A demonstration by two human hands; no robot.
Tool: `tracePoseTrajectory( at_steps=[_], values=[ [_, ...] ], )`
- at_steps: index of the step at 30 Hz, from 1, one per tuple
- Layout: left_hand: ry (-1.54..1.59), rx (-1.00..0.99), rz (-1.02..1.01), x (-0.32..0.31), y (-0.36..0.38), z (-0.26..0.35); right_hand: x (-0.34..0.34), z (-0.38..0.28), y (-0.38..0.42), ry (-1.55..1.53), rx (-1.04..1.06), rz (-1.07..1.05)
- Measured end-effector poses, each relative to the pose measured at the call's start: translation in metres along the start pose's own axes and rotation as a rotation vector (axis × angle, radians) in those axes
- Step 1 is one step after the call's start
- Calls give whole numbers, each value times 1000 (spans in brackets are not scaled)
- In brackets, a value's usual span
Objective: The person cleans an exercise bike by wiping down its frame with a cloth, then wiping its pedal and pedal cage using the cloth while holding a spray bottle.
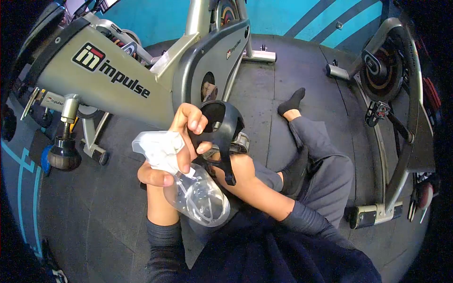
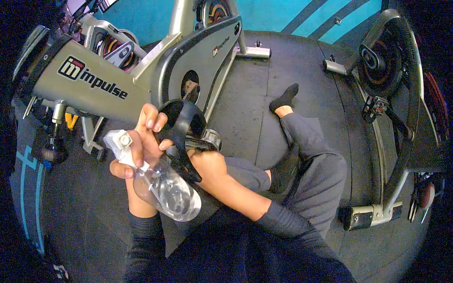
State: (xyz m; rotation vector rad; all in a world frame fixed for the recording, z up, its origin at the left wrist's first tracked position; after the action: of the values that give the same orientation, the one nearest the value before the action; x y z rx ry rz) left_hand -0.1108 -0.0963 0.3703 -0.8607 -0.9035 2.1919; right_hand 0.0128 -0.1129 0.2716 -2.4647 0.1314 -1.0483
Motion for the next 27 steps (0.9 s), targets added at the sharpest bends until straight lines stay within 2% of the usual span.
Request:
tracePoseTrajectory(
  at_steps=[9, 13, 16, 18, 19, 21, 24, 25, 27],
  values=[
    [-19, -4, 0, 5, -5, -4, -5, 15, 4, -15, 229, 76],
    [-33, 13, 9, 6, -5, -2, 0, 14, 3, -58, 263, 83],
    [-24, 11, 19, 4, -6, -3, 8, 7, 4, -58, 321, 205],
    [-17, -2, 27, 4, -6, -3, 11, -2, 5, 57, 132, 91],
    [-26, 2, 21, 4, -5, -3, 11, -6, 6, 55, 130, 88],
    [-35, 8, 18, 4, -4, -2, 8, -9, 5, 53, -98, -52],
    [-10, 11, 32, 3, -5, 0, 8, -15, -2, -111, -126, -20],
    [-23, 16, 15, 3, -5, 0, 8, -14, -3, -142, -188, -67],
    [-39, 17, -2, 3, -4, 0, 10, -12, -7, -64, -130, -103]
  ],
)
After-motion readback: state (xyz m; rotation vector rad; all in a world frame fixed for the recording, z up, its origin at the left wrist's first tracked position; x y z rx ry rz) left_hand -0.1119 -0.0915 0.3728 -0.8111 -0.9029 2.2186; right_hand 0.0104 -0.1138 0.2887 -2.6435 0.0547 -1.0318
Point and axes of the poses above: each hand's wrist, its own y-axis away from the middle knuckle, its own x-axis out of the back of the hand, z = x × y, the point moved 2 cm from there along -y, towards the middle knuckle, and after that the axes turned 15 degrees about -x, right-handed, at the moved point
